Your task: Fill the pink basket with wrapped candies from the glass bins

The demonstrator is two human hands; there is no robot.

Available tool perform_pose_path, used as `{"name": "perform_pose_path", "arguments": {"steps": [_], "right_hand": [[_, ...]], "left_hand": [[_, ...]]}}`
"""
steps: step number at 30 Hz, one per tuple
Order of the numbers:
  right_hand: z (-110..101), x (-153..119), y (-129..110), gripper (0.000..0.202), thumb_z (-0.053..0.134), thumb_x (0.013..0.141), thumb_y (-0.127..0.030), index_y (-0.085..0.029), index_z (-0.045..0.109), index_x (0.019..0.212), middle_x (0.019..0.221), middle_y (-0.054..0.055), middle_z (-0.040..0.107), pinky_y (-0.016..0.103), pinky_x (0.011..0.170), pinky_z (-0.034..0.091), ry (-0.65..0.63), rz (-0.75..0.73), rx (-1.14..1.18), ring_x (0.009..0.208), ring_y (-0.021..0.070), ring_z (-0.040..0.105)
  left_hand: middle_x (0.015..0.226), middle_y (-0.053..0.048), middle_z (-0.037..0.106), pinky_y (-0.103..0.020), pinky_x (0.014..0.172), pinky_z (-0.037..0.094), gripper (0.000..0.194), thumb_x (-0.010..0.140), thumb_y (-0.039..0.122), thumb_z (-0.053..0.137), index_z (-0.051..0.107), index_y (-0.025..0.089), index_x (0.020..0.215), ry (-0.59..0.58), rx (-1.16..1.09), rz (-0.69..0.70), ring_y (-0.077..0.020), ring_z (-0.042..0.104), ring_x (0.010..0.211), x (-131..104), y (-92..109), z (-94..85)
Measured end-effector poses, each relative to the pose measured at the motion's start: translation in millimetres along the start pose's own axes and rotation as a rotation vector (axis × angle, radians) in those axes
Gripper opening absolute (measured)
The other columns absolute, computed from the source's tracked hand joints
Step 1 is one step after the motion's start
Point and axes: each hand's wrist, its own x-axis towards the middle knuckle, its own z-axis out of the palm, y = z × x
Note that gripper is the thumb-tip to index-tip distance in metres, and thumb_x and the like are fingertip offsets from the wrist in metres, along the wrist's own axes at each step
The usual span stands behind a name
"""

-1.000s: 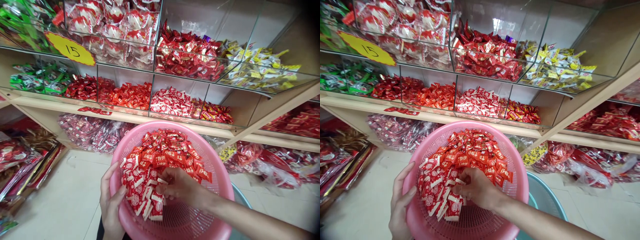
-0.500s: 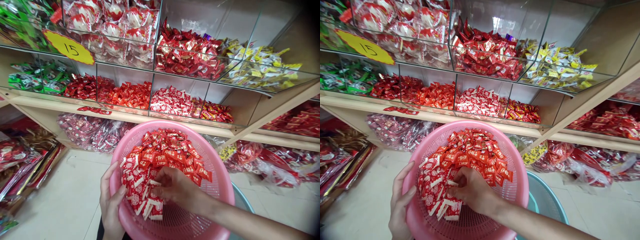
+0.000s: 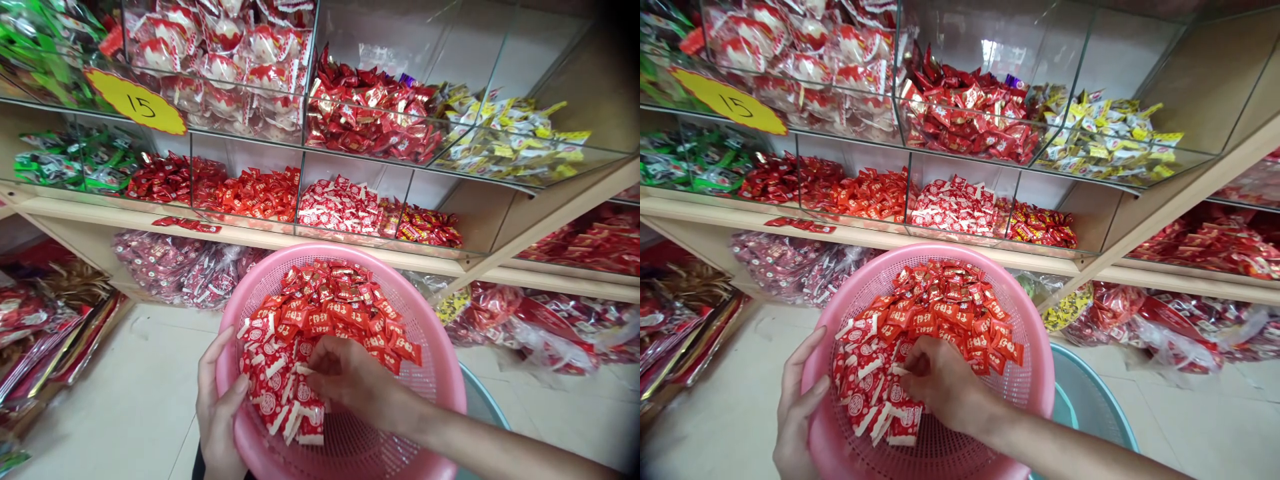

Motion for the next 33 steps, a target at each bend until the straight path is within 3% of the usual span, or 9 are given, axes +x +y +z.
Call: {"name": "perform_pose_path", "arguments": {"steps": [16, 22, 27, 33], "right_hand": [[-1.7, -3.4, 3.4, 0.01, 0.058, 0.078, -0.029, -0.018, 0.057, 0.079, 0.073, 0.0, 0.062, 0.023, 0.052, 0.039, 0.074, -0.078, -0.124, 0.064, 0.0109, 0.054], [-5.8, -6.2, 4.6, 0.002, 0.055, 0.075, -0.02, -0.019, 0.055, 0.077, 0.068, -0.001, 0.06, 0.022, 0.048, 0.036, 0.066, -0.044, -0.107, 0.058, 0.0107, 0.053], [-0.8, -5.3, 5.9, 0.015, 0.064, 0.065, -0.014, -0.019, 0.053, 0.074, 0.063, -0.004, 0.055, 0.022, 0.049, 0.034, 0.082, -0.052, -0.147, 0.057, 0.0097, 0.049], [5.7, -2.8, -2.6, 0.015, 0.065, 0.065, -0.013, -0.019, 0.052, 0.07, 0.061, -0.004, 0.054, 0.022, 0.048, 0.031, 0.088, -0.029, -0.195, 0.056, 0.0092, 0.047]], "left_hand": [[0.129, -0.006, 0.054, -0.048, 0.106, 0.022, 0.056, 0.07, 0.034, 0.062, 0.051, 0.021, 0.124, 0.005, -0.044, -0.078, -0.0332, 0.039, 0.125, -2.4, 6.9, 3.9], [0.128, -0.004, 0.053, -0.045, 0.106, 0.025, 0.055, 0.071, 0.034, 0.061, 0.052, 0.022, 0.124, -0.003, -0.023, -0.061, -0.0324, 0.039, 0.125, -2.4, 6.5, 3.3], [0.125, -0.006, 0.054, -0.045, 0.105, 0.025, 0.056, 0.07, 0.034, 0.06, 0.052, 0.021, 0.123, -0.002, -0.014, -0.037, -0.0323, 0.041, 0.123, -1.0, 3.2, 1.4], [0.125, -0.006, 0.054, -0.046, 0.105, 0.026, 0.056, 0.07, 0.035, 0.059, 0.052, 0.021, 0.124, -0.007, 0.012, -0.018, -0.0321, 0.041, 0.122, 0.2, 0.5, -1.1]]}}
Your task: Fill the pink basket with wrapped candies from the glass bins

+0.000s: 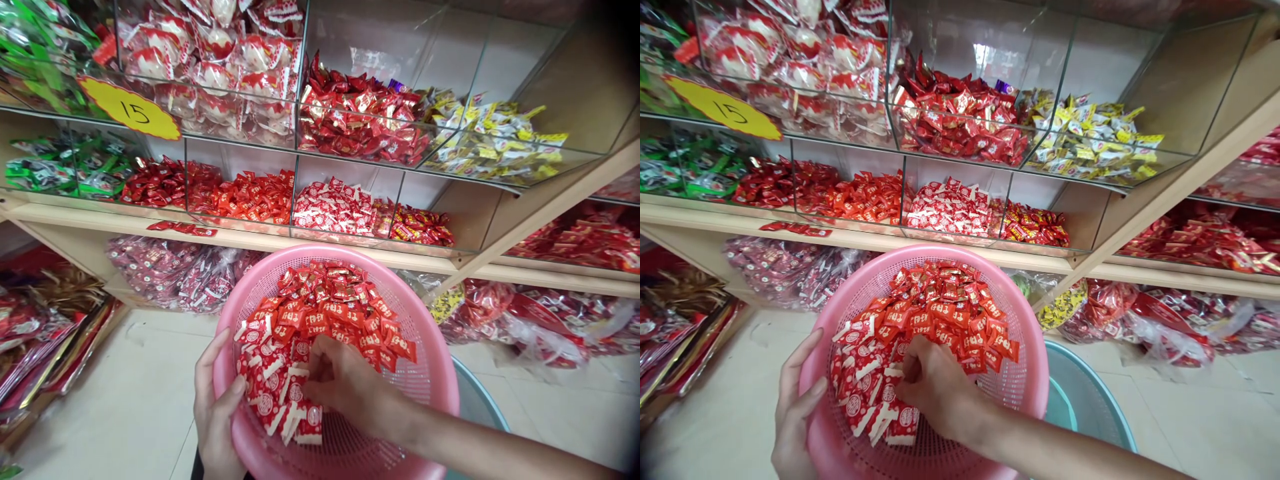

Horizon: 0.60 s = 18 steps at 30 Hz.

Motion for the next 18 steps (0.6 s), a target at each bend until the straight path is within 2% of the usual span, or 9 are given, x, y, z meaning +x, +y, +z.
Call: {"name": "perform_pose_path", "arguments": {"steps": [7, 10, 13, 14, 16, 18], "right_hand": [[2.4, -3.9, 4.0, 0.013, 0.065, 0.066, -0.017, -0.019, 0.052, 0.069, 0.063, -0.003, 0.055, 0.022, 0.048, 0.031, -0.017, -0.023, -0.006, 0.057, 0.009, 0.046], [-9.1, -3.3, -2.8, 0.013, 0.065, 0.069, -0.022, -0.02, 0.052, 0.067, 0.062, -0.002, 0.055, 0.024, 0.047, 0.032, 0.01, -0.041, -0.043, 0.056, 0.0097, 0.047], [-46.2, 10.5, -23.6, 0.014, 0.059, 0.076, -0.029, -0.02, 0.05, 0.07, 0.06, -0.002, 0.054, 0.025, 0.048, 0.034, 0.115, -0.198, -0.108, 0.054, 0.0099, 0.046], [-64.7, 18.4, -32.8, 0.013, 0.057, 0.076, -0.029, -0.02, 0.049, 0.07, 0.059, -0.003, 0.053, 0.025, 0.048, 0.035, 0.202, -0.255, -0.145, 0.052, 0.0097, 0.046], [-106.7, 38.1, -50.7, 0.011, 0.057, 0.078, -0.028, -0.019, 0.051, 0.079, 0.067, 0.0, 0.058, 0.025, 0.053, 0.038, 0.281, -0.365, -0.3, 0.057, 0.0107, 0.05], [-147.8, 60.4, -63.6, 0.009, 0.053, 0.079, -0.022, -0.017, 0.054, 0.086, 0.07, 0.001, 0.061, 0.026, 0.06, 0.04, 0.463, -0.405, -0.509, 0.063, 0.0123, 0.054]], "left_hand": [[0.125, -0.005, 0.055, -0.045, 0.105, 0.025, 0.053, 0.072, 0.034, 0.059, 0.053, 0.021, 0.123, 0.002, -0.005, -0.011, -0.0316, 0.041, 0.123, -2.1, 4.7, 3.5], [0.128, -0.004, 0.053, -0.047, 0.105, 0.024, 0.049, 0.072, 0.033, 0.059, 0.055, 0.023, 0.12, 0.042, -0.022, -0.027, -0.0321, 0.039, 0.124, -3.9, 8.9, 8.3], [0.129, -0.003, 0.053, -0.048, 0.107, 0.02, 0.048, 0.072, 0.033, 0.06, 0.056, 0.023, 0.118, 0.053, -0.012, -0.032, -0.0324, 0.037, 0.126, -4.8, 10.8, 10.5], [0.129, -0.003, 0.053, -0.048, 0.107, 0.02, 0.048, 0.072, 0.033, 0.059, 0.055, 0.024, 0.119, 0.053, -0.004, -0.034, -0.0324, 0.037, 0.126, -4.8, 10.6, 10.3], [0.128, -0.002, 0.053, -0.048, 0.107, 0.021, 0.049, 0.073, 0.034, 0.058, 0.054, 0.025, 0.12, 0.049, 0.008, -0.035, -0.0324, 0.038, 0.126, -4.4, 9.5, 8.7], [0.128, -0.002, 0.053, -0.048, 0.107, 0.023, 0.05, 0.073, 0.036, 0.058, 0.053, 0.025, 0.121, 0.033, 0.02, -0.037, -0.0328, 0.039, 0.125, -3.0, 7.6, 5.9]]}}
